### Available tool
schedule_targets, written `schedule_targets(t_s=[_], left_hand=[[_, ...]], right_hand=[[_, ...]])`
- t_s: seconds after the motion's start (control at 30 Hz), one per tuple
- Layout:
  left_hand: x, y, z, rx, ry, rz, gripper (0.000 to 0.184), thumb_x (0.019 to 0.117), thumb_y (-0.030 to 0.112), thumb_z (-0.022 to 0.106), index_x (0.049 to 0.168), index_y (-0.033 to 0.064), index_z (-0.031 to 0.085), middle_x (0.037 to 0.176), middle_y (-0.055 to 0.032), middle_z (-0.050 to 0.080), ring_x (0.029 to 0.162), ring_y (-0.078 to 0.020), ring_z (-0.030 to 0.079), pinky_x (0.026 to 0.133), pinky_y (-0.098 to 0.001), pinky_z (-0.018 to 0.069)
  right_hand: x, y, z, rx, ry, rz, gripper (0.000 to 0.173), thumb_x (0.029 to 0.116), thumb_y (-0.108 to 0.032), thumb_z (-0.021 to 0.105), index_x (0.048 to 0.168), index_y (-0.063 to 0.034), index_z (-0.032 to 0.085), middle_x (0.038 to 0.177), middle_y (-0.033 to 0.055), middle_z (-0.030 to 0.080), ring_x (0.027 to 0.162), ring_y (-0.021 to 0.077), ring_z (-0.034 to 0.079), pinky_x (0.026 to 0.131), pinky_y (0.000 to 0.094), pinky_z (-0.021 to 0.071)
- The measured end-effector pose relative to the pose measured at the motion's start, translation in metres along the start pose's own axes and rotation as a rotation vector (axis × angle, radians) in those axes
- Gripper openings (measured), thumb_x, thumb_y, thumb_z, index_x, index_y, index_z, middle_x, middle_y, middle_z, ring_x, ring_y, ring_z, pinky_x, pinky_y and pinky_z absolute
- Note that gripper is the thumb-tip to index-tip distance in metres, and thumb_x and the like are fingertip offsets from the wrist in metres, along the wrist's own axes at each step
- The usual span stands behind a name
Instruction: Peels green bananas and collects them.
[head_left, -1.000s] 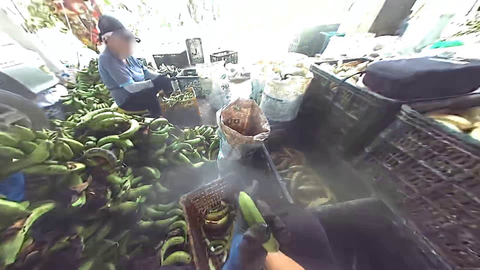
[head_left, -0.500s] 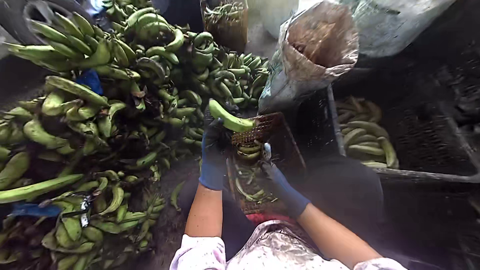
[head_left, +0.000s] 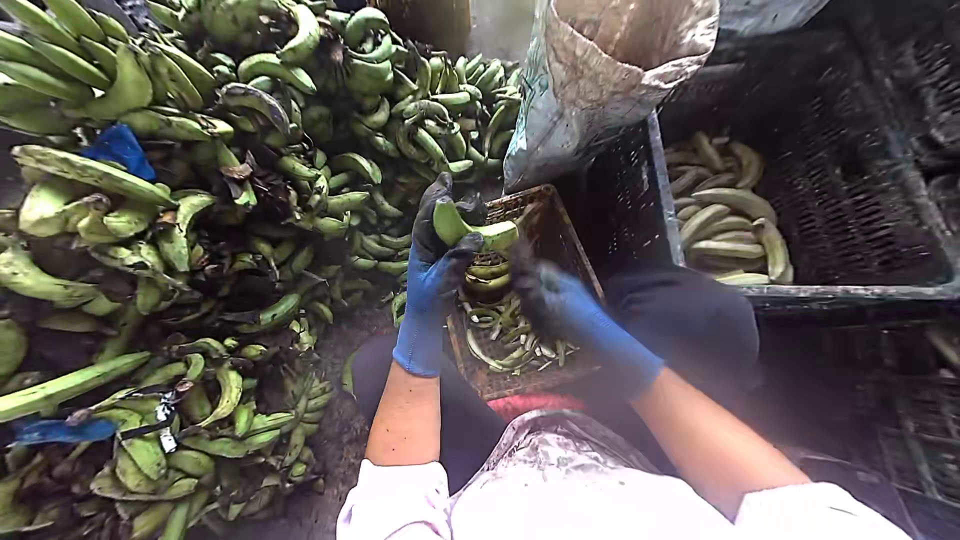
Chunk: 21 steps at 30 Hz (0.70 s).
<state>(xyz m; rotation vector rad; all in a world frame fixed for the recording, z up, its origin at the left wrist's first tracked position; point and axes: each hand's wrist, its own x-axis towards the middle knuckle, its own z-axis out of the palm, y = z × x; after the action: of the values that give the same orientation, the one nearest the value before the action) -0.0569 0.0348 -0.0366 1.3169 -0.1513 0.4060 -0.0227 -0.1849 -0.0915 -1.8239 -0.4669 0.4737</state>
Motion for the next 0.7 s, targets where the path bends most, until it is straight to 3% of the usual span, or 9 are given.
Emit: schedule_targets(t_s=[0.03, 0.1, 0.17, 0.27, 0.33, 0.53, 0.63, 0.7], left_hand=[[0.001, 0.001, -0.002, -0.116, 0.023, -0.036, 0.064, 0.0974, 0.006, 0.059, 0.155, 0.0236, 0.036, 0.137, -0.0044, 0.058, 0.111, -0.015, 0.063, 0.09, -0.0322, 0.0575], [0.018, -0.001, -0.006, -0.322, 0.15, -0.094, 0.048, 0.0972, 0.014, 0.055, 0.143, 0.0249, 0.05, 0.127, -0.0044, 0.066, 0.104, -0.0176, 0.068, 0.083, -0.036, 0.0596], [0.025, -0.006, -0.007, -0.347, 0.205, -0.112, 0.041, 0.1064, 0.03, 0.045, 0.148, 0.0263, 0.044, 0.128, -0.0041, 0.064, 0.11, -0.0192, 0.066, 0.092, -0.0393, 0.0576], [0.04, -0.003, 0.007, -0.139, 0.372, -0.156, 0.04, 0.1084, 0.05, 0.037, 0.144, 0.0356, 0.048, 0.107, 0.002, 0.067, 0.083, -0.0098, 0.066, 0.071, -0.0279, 0.058], [0.042, -0.006, 0.011, -0.04, 0.404, -0.108, 0.042, 0.1091, 0.05, 0.034, 0.148, 0.0374, 0.045, 0.11, 0.0026, 0.068, 0.083, -0.0082, 0.066, 0.071, -0.0252, 0.0574], [0.042, -0.009, 0.014, 0.061, 0.412, 0.059, 0.042, 0.1099, 0.043, 0.035, 0.147, 0.0279, 0.046, 0.104, 0.0011, 0.064, 0.078, -0.0088, 0.063, 0.062, -0.0264, 0.0576], [0.038, -0.009, 0.025, -0.017, 0.378, -0.052, 0.044, 0.1098, 0.049, 0.029, 0.143, 0.0275, 0.049, 0.095, -0.001, 0.064, 0.071, -0.0115, 0.063, 0.059, -0.0305, 0.0585], [0.034, -0.016, 0.033, -0.126, 0.336, -0.187, 0.051, 0.1085, 0.055, 0.025, 0.138, 0.0261, 0.054, 0.099, -0.0023, 0.067, 0.079, -0.0144, 0.066, 0.066, -0.0357, 0.0598]], right_hand=[[0.003, 0.024, 0.006, 0.027, -0.104, 0.218, 0.04, 0.1061, -0.037, 0.05, 0.133, -0.009, 0.06, 0.1, 0.0098, 0.071, 0.082, 0.0194, 0.07, 0.075, 0.0456, 0.0599], [0.015, 0.026, 0.007, 0.121, -0.133, 0.359, 0.042, 0.1053, -0.039, 0.052, 0.132, -0.0083, 0.061, 0.098, 0.0084, 0.07, 0.079, 0.017, 0.068, 0.071, 0.0404, 0.0599], [0.012, -0.003, 0.004, 0.206, -0.051, 0.239, 0.041, 0.1022, -0.04, 0.054, 0.129, -0.0093, 0.062, 0.092, 0.0051, 0.069, 0.075, 0.0148, 0.067, 0.066, 0.0367, 0.0597], [0.021, -0.039, 0.004, 0.131, 0.066, -0.152, 0.042, 0.1003, -0.046, 0.057, 0.128, -0.0146, 0.063, 0.09, 0.0003, 0.072, 0.07, 0.0126, 0.07, 0.06, 0.0348, 0.0622], [0.02, -0.044, 0.008, 0.034, 0.086, -0.301, 0.041, 0.101, -0.045, 0.056, 0.125, -0.0124, 0.063, 0.089, -0.0006, 0.072, 0.072, 0.0105, 0.07, 0.061, 0.0347, 0.0619], [0.01, -0.032, 0.021, -0.215, 0.112, -0.241, 0.038, 0.1019, -0.041, 0.055, 0.125, -0.0123, 0.066, 0.095, 0.0006, 0.073, 0.079, 0.0109, 0.07, 0.069, 0.0387, 0.0616], [0.016, -0.031, 0.025, -0.392, 0.148, -0.224, 0.04, 0.1009, -0.039, 0.051, 0.124, -0.0105, 0.067, 0.096, 0.0064, 0.074, 0.084, 0.0212, 0.072, 0.073, 0.0492, 0.0595], [0.027, -0.038, 0.024, -0.501, 0.145, -0.155, 0.037, 0.0985, -0.036, 0.051, 0.112, -0.0063, 0.067, 0.088, 0.0124, 0.071, 0.084, 0.0317, 0.071, 0.071, 0.0577, 0.0546]])
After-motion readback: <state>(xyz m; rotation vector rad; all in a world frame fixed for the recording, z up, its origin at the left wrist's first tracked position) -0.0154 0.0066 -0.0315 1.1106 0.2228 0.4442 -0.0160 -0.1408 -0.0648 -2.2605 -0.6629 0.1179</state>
